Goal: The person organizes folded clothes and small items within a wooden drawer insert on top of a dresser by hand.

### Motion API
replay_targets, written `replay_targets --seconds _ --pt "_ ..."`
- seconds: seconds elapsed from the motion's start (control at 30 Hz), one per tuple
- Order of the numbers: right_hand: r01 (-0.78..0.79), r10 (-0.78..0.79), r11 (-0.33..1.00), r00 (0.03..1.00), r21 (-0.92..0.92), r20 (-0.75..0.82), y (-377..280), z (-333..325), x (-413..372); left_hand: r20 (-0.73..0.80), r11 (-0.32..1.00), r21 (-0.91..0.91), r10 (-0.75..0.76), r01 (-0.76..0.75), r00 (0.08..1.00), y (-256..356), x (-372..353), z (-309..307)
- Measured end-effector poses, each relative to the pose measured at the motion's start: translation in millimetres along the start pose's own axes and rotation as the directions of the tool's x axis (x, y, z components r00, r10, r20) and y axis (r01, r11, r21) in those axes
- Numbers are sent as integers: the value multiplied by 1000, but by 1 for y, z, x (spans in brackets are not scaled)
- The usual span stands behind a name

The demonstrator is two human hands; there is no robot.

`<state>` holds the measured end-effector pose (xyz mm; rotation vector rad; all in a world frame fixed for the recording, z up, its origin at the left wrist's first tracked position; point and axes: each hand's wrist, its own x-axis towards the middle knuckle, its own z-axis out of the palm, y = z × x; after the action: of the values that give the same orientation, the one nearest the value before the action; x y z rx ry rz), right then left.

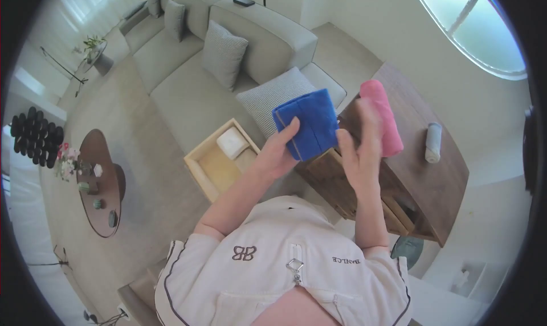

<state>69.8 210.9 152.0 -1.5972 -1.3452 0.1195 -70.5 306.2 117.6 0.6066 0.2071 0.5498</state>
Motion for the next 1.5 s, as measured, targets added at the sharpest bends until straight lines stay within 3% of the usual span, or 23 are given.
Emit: replay_targets --seconds 0.1,0.2,0.3,0.4,0.47,0.5,0.53,0.57,0.6,0.67,0.7,0.8,0.87,0.9,1.0,1.07,1.1,1.17,1.2,1.27,1.3,1.37,1.5 --pt "293 -293 931 956 -216 29 -13 21 5 -228 998 -53 18 -31 973 -2 -1 -7" --pt "458 -434 849 889 -262 146 -24 48 -4 -15 967 -53 248 -248 969 -14 -12 8" --pt "301 -296 954 938 3 181 -17 53 -2 -31 980 -178 87 -91 996 -6 -6 3" --pt "179 -174 957 984 226 -42 -20 45 -2 -237 985 132 141 -112 961 0 -18 -11" --pt "4 28 924 996 383 -79 -14 43 -7 -278 830 553 262 -68 924 10 -32 4" --pt "-36 78 908 993 417 -84 -12 44 -8 -276 766 641 293 -52 915 13 -32 5" --pt "-182 181 784 982 593 63 -12 47 -10 -75 559 803 440 -208 895 12 -26 0" --pt "-332 247 610 942 720 225 -12 50 -11 151 302 887 527 -350 837 11 -22 -6" --pt "-406 268 507 913 760 309 -12 54 -13 266 164 897 542 -411 797 9 -20 -12" --pt "-517 262 397 856 758 446 -7 61 -15 382 -176 923 511 -341 770 2 -17 -23" --pt "-544 263 369 839 754 476 -5 63 -15 411 -256 911 494 -323 767 0 -16 -26" --pt "-619 451 204 747 758 488 2 69 -14 389 -250 916 359 -314 848 5 -22 -30" --pt "-618 498 67 702 784 510 14 73 -16 231 96 954 365 -284 902 20 -30 -30" --pt "-614 506 35 691 789 516 18 75 -16 193 181 945 360 -271 913 28 -33 -27" --pt "-607 514 64 700 792 495 19 78 -18 283 54 886 724 -461 629 46 -40 -17" --pt "-628 472 70 705 775 529 5 81 -16 514 -297 854 611 -427 603 44 -33 -26" --pt "-637 459 69 704 768 542 0 82 -15 561 -382 828 570 -410 600 40 -30 -32" --pt "-553 444 280 799 784 405 -7 85 -14 167 232 915 525 -330 834 29 -23 -46" --pt "-523 428 329 825 786 370 -11 87 -12 79 372 885 475 -281 877 27 -23 -51" --pt "-438 402 650 892 620 209 -15 84 -4 -31 547 781 516 -302 856 27 -22 -54" --pt "-419 391 718 903 556 175 -18 83 -4 -67 594 745 520 -304 851 22 -21 -56" --pt "-316 178 818 934 480 311 -26 87 -10 -193 937 231 308 -262 932 8 -21 -62" --pt "-82 -52 894 958 441 283 -36 95 -12 -126 933 -337 91 -128 988 13 -18 -63"
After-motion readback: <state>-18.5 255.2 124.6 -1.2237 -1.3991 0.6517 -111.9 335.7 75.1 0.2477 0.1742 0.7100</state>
